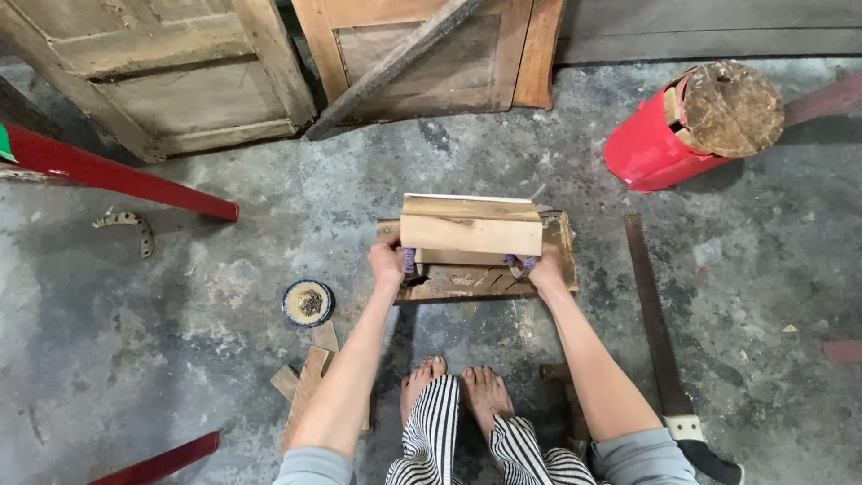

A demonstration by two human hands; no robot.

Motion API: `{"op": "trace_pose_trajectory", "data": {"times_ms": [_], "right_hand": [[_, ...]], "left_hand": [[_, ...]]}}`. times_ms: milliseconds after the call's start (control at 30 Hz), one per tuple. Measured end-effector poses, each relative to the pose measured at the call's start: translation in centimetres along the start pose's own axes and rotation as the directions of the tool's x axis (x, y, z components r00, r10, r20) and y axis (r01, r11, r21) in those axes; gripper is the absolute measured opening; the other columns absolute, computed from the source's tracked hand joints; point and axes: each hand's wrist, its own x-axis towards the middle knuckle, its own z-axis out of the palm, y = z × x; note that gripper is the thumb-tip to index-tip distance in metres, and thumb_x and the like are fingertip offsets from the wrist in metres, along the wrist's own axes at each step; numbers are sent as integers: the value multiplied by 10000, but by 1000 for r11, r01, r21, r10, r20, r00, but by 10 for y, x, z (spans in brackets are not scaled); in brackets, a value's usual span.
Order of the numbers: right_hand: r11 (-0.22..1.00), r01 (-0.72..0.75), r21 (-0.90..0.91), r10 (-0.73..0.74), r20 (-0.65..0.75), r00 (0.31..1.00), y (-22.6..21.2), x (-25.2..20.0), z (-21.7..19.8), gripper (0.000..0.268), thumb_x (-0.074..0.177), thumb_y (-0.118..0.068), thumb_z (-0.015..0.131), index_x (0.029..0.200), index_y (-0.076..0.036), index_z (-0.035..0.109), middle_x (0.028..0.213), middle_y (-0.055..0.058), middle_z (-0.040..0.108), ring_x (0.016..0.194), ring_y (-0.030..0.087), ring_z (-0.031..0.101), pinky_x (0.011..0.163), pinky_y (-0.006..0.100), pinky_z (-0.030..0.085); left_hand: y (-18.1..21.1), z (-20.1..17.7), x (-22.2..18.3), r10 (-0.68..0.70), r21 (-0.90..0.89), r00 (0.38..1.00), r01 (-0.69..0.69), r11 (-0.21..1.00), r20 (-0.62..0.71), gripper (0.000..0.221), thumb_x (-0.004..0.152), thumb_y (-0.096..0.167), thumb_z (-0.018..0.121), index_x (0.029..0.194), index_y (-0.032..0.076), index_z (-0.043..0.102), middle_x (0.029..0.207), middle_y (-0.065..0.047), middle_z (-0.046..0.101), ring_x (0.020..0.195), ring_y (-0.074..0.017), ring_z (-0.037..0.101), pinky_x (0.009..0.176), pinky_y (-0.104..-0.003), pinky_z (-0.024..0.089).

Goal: Assembling a small wooden box or birdhouse by nailing wooden panels together on the floor.

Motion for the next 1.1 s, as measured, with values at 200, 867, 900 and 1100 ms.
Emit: {"op": "trace_pose_trajectory", "data": {"times_ms": [200, 867, 900, 1100], "right_hand": [[1000, 14, 12, -14, 7, 1000, 8, 0, -8, 86, 758, -119, 765, 814, -55, 773, 696, 78, 663, 725, 227, 635, 678, 319, 486], [1000, -1, 30, -2, 99, 995, 1, -4, -9, 190, 775, -61, 764, 960, -76, 804, 833, 104, 742, 849, 277, 725, 730, 411, 566], [1000, 3, 31, -6, 96, 995, 2, -3, -15, 190, 775, -61, 764, 960, -76, 804, 833, 104, 742, 849, 277, 725, 730, 411, 566], [907, -93, 410, 60, 93, 994, -77, -63, -66, 311, 1036, 48, 494, 1324, 109, 597, 1258, 304, 641, 1107, 371, 637, 949, 522, 551]], "left_hand": [[-7, 6, -5, 30, 53, 1000, -29, 998, -6, 301, 867, -2, 632, 1045, 133, 833, 1011, -178, 785, 1087, -403, 703, 940, -496, 560], [-20, 10, 8, 24, 54, 1000, -25, 998, 12, 323, 861, 14, 646, 1062, 194, 825, 1014, -105, 795, 1091, -355, 708, 965, -477, 551], [-21, 11, 11, 28, 52, 1000, -28, 998, 11, 323, 861, 14, 646, 1062, 194, 825, 1014, -105, 795, 1091, -355, 708, 965, -477, 551], [-24, 10, 9, 66, 71, 997, -68, 995, 37, 335, 871, 11, 633, 1081, 192, 820, 1011, -89, 795, 1080, -337, 715, 956, -455, 557]]}}
